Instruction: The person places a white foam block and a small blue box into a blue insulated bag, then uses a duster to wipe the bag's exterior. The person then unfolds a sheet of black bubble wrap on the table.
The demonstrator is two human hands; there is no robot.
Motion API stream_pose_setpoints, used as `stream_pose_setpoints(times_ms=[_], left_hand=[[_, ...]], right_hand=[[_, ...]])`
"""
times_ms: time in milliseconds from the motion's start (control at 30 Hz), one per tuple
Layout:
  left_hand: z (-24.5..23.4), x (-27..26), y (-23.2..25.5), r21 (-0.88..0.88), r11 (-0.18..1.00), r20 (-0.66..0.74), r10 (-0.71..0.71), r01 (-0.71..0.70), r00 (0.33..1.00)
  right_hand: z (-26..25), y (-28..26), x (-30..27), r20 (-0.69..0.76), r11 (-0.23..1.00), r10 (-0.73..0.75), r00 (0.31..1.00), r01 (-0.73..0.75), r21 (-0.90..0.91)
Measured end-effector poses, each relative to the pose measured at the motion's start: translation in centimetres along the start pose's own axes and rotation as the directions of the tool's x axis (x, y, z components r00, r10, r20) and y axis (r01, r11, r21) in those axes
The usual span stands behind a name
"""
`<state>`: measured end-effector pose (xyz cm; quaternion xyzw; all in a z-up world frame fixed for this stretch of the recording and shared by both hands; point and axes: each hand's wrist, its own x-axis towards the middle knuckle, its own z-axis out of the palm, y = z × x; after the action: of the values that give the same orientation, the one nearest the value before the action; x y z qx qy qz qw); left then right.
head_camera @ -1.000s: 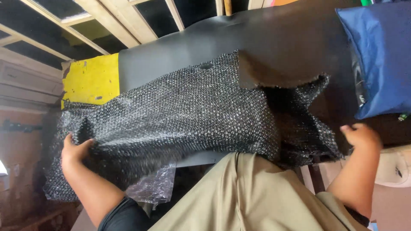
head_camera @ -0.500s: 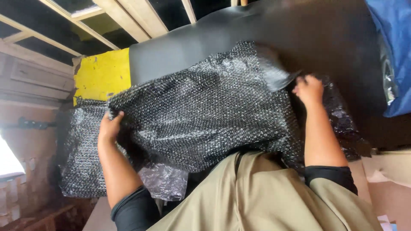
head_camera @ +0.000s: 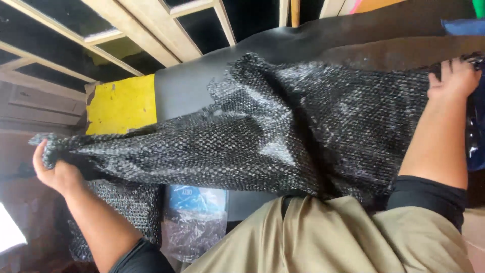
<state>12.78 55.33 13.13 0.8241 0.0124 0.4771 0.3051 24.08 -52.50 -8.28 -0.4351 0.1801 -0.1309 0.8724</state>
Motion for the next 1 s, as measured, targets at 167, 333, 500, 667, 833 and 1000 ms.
stream_pose_setpoints(times_ms=[167,333,500,667,833,1000], left_hand=[[1.4,-3.2,4.6,-0.037,0.916,0.345,-0.363,0.399,0.866],[1.6,-10.2,6.6,0.3,0.556,0.466,-0.794,0.775,0.39],[2.1,-13.5,10.0,0.478,0.455,0.532,-0.831,0.752,0.164],[3.8,-16.2,9.5,0.428,0.282,0.313,-0.937,0.859,0.152],[6.7,-15.9,9.5,0.449,0.267,0.362,-0.927,0.853,0.1],[7.4,-19.9,3.2,0.151,0.554,0.503,-0.756,0.819,0.418]], right_hand=[[4.3,0.8,0.0,-0.458,0.774,-0.179,0.871,-0.163,-0.612],[18.0,2.1,-9.9,-0.159,0.265,-0.064,0.985,-0.137,-0.955],[25.4,4.5,-20.6,-0.326,-0.298,0.394,0.859,-0.216,-0.93],[22.1,8.8,-26.1,-0.294,-0.394,0.271,0.917,-0.174,-0.903],[21.1,8.7,-26.5,-0.262,-0.355,0.239,0.935,-0.167,-0.92],[19.9,8.5,-26.5,-0.357,-0.367,0.268,0.895,-0.248,-0.897]])
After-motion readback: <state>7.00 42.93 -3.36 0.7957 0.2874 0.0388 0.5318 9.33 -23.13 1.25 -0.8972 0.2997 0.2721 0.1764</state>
